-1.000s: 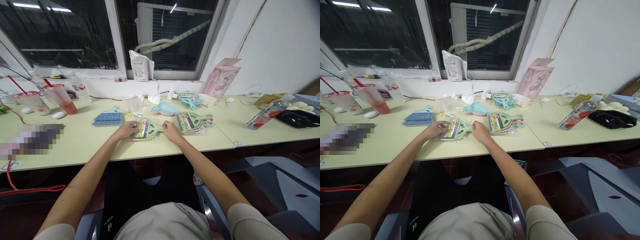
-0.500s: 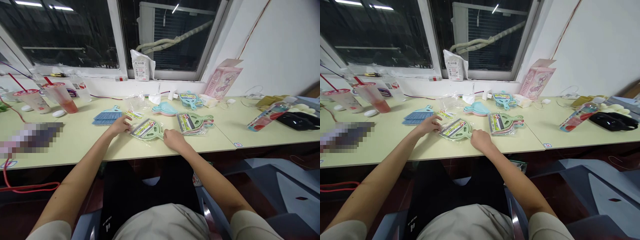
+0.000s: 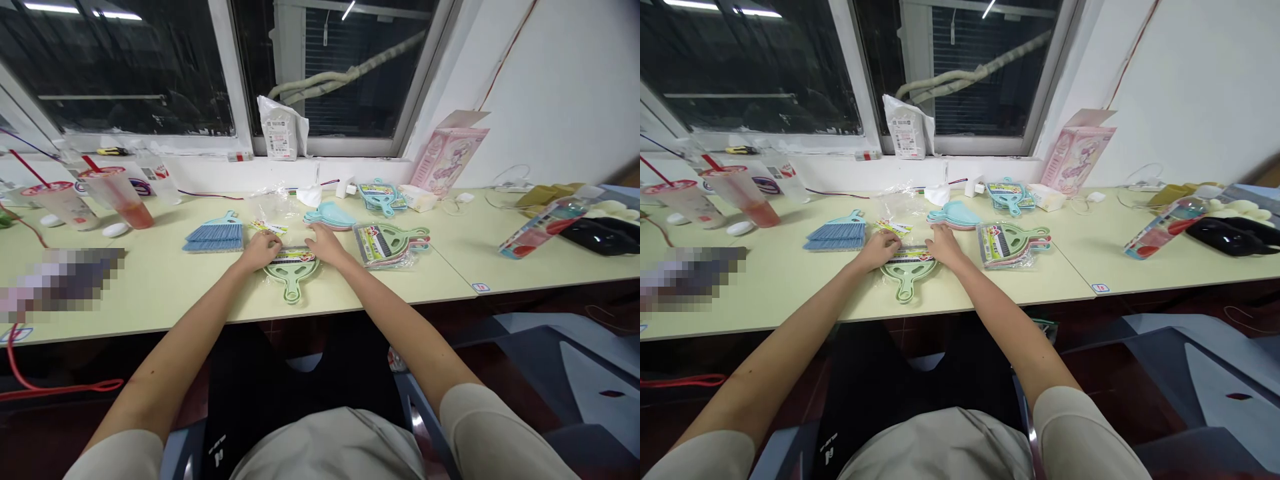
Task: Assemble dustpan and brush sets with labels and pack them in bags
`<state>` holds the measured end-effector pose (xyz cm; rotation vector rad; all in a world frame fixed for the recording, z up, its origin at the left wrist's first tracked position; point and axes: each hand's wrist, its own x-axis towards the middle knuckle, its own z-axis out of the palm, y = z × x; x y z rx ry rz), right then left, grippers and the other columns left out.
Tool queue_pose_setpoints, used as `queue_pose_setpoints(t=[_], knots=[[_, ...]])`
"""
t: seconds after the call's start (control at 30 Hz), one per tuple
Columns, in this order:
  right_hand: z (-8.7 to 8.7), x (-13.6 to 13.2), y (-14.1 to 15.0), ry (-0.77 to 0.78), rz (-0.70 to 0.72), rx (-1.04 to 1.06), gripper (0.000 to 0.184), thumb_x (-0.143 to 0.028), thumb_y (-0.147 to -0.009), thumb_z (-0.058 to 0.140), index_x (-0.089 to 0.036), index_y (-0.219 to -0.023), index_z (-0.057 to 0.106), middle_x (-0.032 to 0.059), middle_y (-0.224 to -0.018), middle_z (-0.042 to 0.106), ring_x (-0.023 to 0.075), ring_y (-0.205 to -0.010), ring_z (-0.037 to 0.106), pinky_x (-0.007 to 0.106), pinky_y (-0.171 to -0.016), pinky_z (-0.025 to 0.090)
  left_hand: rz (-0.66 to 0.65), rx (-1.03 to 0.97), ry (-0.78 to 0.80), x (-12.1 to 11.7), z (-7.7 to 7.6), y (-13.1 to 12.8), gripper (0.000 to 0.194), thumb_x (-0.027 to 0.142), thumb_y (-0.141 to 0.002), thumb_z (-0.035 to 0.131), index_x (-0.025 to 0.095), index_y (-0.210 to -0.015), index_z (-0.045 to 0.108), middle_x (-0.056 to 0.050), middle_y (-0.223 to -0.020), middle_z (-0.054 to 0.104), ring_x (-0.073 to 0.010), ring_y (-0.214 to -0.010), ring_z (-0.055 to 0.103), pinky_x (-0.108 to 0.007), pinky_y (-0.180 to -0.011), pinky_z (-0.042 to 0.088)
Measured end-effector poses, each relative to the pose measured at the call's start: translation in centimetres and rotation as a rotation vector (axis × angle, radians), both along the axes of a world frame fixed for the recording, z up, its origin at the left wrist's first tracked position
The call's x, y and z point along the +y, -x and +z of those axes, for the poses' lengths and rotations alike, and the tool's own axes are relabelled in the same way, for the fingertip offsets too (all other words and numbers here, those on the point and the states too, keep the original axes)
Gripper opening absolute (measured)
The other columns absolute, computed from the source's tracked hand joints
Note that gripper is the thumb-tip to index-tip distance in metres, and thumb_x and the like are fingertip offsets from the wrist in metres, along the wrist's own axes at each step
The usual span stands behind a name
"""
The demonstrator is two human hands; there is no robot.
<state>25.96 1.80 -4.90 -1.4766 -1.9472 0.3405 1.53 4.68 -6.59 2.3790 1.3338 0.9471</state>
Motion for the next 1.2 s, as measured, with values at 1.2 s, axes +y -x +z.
queue_pose_setpoints(t=[1.2], knots=[[-3.4,1.2,-2.2,-0.122,-0.042,0.104,0.031,-0.004,-0.082,0.049,-0.019,-0.088,0.075,0.0044,-0.094,0.074,0.0193,-0.093,0.064,0.03,-0.091,0.048,0.113,-0.19,0.252,-1.0,0.2,1.7,0.027,0.046,-0.075,0.074,0.02,-0.081,0.066,-0.006,-0.085,0.073,-0.0225,-0.083,0.065,-0.035,-0.079,0.049]])
